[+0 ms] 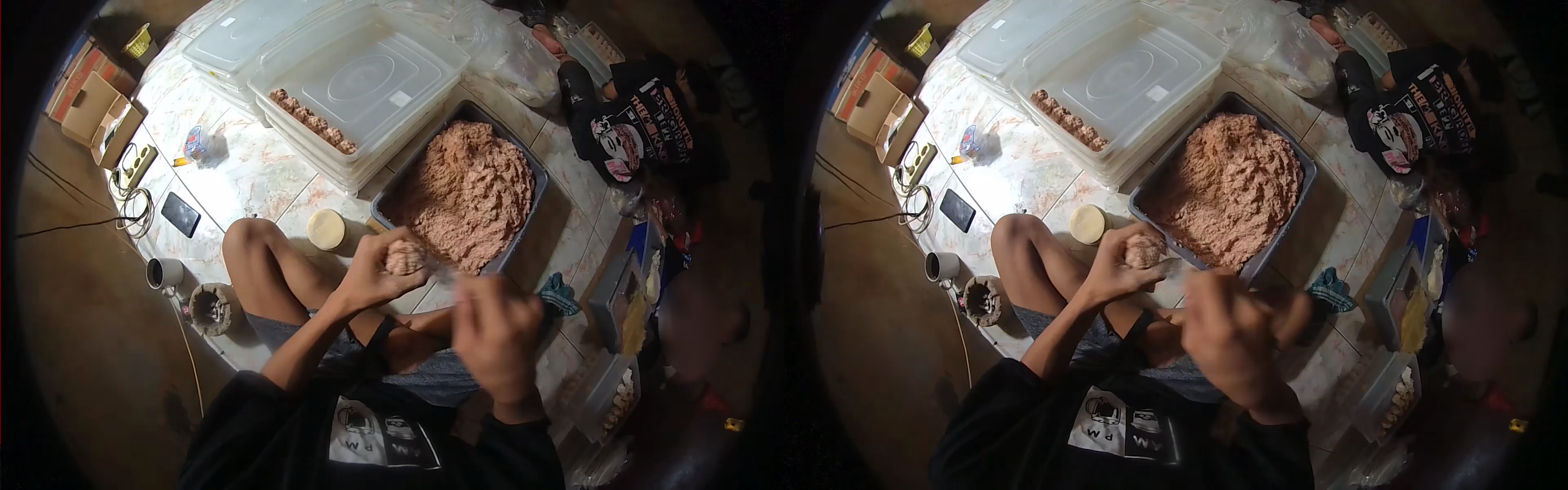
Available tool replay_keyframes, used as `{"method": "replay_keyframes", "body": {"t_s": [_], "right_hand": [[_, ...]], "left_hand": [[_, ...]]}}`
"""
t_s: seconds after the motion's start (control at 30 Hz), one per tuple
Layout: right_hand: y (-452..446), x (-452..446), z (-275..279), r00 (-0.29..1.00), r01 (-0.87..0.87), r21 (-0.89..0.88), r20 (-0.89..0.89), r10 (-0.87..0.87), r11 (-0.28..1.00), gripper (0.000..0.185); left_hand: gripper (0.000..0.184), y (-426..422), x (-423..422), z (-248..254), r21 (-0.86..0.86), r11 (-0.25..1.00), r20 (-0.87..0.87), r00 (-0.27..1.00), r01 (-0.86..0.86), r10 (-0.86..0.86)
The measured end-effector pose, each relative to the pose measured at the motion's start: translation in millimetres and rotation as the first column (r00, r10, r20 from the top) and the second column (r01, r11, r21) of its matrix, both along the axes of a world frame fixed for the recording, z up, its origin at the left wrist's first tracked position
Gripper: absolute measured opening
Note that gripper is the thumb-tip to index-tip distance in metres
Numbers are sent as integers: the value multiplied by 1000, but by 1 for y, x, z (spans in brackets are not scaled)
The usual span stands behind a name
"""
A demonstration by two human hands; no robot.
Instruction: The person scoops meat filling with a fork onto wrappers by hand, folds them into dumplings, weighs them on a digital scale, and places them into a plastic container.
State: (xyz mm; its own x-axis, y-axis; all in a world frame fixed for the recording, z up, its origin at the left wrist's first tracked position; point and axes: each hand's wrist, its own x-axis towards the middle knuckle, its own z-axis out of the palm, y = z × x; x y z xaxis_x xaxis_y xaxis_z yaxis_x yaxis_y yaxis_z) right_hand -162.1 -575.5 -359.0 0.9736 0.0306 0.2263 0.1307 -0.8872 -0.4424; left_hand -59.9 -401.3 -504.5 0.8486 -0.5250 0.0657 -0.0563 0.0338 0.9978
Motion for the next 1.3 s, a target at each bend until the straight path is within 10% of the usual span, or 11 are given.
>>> {"method": "replay_keyframes", "body": {"t_s": [0.1, 0.13, 0.33, 0.63, 0.77, 0.83, 1.0, 1.1, 1.23, 1.3], "right_hand": [[1, 11, -33, 976, -56, 51, -210, 65, 997, 7], [0, 9, -26, 990, -18, 74, -135, 27, 997, 8], [12, 7, -35, 997, -29, 168, -67, 41, 985, 9], [18, 5, -7, 999, -26, 204, -23, 31, 979, 8], [6, 2, 5, 970, 194, 122, -169, -173, 973, 6], [-12, 9, -4, 941, 326, 197, 27, -337, 925, 10], [-24, 1, -38, 935, 336, 119, -165, -315, 934, 9], [-21, 30, -66, 938, 305, 90, -203, -282, 948, 15], [-66, 74, -157, 964, 76, -170, -238, -116, 982, 15], [-78, 90, -158, 970, -27, -244, -242, -33, 969, 14]], "left_hand": [[27, 5, 11, 0, 113, 993, 179, 982, 43, -63], [25, 2, 16, -7, 68, 995, 442, 896, -68, 31], [25, -14, 12, 1, 142, 895, 747, 639, -423, 184], [39, -13, 7, 20, -54, 820, 839, 419, -571, 347], [51, -12, 20, -4, -12, 840, 509, 720, -543, 472], [51, -4, 26, -5, 53, 902, 116, 900, -428, 420], [35, 39, 9, 41, -113, 798, 187, 776, -592, 602], [35, 30, 5, -2, 53, 942, 547, 799, -331, 250], [27, 11, 5, -12, 33, 975, -28, 975, -221, 222], [28, 21, 4, -17, -76, 906, 141, 895, -416, 423]]}}
